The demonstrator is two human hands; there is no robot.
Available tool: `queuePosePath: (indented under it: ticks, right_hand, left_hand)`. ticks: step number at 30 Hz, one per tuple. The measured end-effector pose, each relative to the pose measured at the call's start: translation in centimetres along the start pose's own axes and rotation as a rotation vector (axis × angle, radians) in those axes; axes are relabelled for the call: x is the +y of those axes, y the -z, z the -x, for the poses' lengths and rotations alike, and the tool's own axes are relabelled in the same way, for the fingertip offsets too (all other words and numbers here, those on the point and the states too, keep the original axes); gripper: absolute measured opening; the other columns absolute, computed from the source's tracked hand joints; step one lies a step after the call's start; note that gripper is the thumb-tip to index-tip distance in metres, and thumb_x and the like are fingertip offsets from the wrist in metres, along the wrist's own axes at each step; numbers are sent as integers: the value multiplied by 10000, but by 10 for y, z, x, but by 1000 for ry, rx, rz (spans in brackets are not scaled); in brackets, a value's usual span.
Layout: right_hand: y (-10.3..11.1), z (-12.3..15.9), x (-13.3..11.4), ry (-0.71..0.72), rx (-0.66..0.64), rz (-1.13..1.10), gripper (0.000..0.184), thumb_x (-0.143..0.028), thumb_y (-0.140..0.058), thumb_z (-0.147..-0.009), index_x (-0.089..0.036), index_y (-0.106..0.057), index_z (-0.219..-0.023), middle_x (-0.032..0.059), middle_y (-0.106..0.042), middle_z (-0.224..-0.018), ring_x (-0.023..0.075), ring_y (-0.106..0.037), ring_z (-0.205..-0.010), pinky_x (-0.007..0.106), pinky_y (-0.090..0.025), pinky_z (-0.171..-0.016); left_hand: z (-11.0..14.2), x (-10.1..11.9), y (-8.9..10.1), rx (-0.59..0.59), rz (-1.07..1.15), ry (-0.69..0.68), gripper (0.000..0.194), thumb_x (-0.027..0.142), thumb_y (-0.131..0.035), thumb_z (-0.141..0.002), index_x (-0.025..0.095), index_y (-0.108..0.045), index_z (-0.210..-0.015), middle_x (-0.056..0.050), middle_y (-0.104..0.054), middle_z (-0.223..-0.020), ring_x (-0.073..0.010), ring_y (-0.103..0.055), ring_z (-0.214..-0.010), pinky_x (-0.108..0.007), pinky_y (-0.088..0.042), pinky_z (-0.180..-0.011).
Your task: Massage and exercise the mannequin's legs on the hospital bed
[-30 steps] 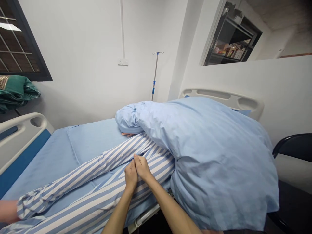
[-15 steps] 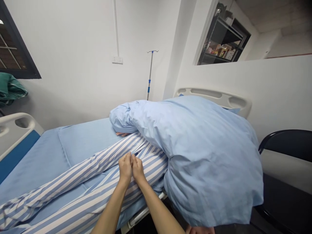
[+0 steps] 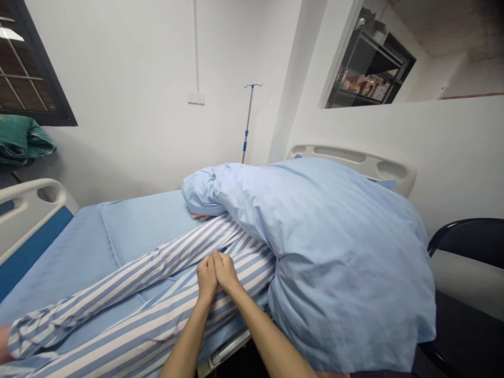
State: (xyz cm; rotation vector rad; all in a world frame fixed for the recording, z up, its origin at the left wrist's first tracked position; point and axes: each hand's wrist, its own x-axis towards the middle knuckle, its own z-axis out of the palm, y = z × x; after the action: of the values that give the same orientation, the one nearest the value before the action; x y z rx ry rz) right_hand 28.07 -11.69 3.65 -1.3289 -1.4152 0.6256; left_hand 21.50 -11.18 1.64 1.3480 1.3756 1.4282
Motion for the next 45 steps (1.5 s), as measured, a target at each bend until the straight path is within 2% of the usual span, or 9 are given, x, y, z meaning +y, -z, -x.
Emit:
queuePosePath:
  ticks: [5, 11, 15, 20, 25, 28, 34, 41, 45]
  right_hand:
    - [15, -11, -2, 123, -81, 150, 450, -417, -313, -870, -170, -442, -516, -13, -464, -484, 95, -396, -481, 222, -246, -487]
    - [11, -7, 19, 78, 36, 95, 445, -423, -299, -873, -178, -433, -526, -12, -456, -491, 103, -387, -493, 221, -267, -493]
    - [11, -4, 21, 104, 21, 49, 436, -410, -288, -877, -180, -433, -536, -7, -470, -508, 106, -397, -499, 219, -279, -496]
    - [14, -7, 21, 76, 54, -45, 472, -442, -246, -880, -173, -451, -550, 9, -502, -534, 115, -434, -518, 219, -317, -513]
    - [16, -8, 24, 19, 88, -108, 479, -472, -253, -868, -176, -420, -531, 14, -502, -529, 121, -442, -525, 223, -324, -509]
    - [18, -7, 25, 4, 120, -120, 449, -470, -287, -861, -180, -401, -537, 5, -479, -523, 113, -416, -519, 222, -320, -505]
    - [18, -9, 26, -8, 125, -135, 451, -496, -314, -841, -185, -378, -520, -7, -444, -495, 103, -373, -491, 223, -311, -484]
    - [34, -18, 13, 113, -31, 87, 441, -443, -318, -862, -176, -429, -529, -7, -472, -508, 104, -394, -502, 222, -272, -493]
    - [38, -16, 14, 132, -60, 78, 447, -434, -296, -873, -177, -424, -531, -12, -458, -505, 102, -384, -495, 222, -269, -495]
  left_hand:
    - [2, 0, -2, -50, -30, -39, 399, 402, -330, -821, 164, -471, -533, 4, -496, -519, -116, -413, -530, -230, -295, -526]
    - [5, 1, -5, -107, -47, -58, 431, 438, -340, -818, 162, -480, -519, -8, -504, -510, -119, -406, -514, -237, -291, -525]
    - [4, 3, -7, -135, -9, -4, 423, 454, -344, -807, 165, -465, -522, -3, -495, -513, -116, -401, -520, -231, -292, -526]
    - [-6, 25, -15, -134, 94, -27, 404, 451, -389, -777, 177, -371, -482, 34, -364, -462, -89, -316, -486, -224, -258, -488]
    - [-11, 46, -28, -39, 201, -32, 415, 444, -412, -775, 196, -257, -480, 58, -258, -450, -71, -252, -450, -220, -249, -456]
    - [-4, 35, -32, 8, 113, 3, 418, 443, -390, -790, 190, -315, -467, 45, -327, -436, -81, -299, -452, -222, -259, -462]
    - [5, 11, -30, -59, -59, -37, 469, 449, -329, -822, 166, -487, -483, -30, -538, -504, -121, -436, -504, -233, -300, -511]
    - [3, 12, -29, -66, -84, -32, 505, 453, -285, -839, 159, -518, -500, -38, -554, -512, -130, -454, -505, -241, -286, -517]
    - [4, 11, -29, -78, -94, -46, 509, 450, -270, -847, 162, -495, -492, -23, -517, -493, -119, -428, -494, -240, -268, -515]
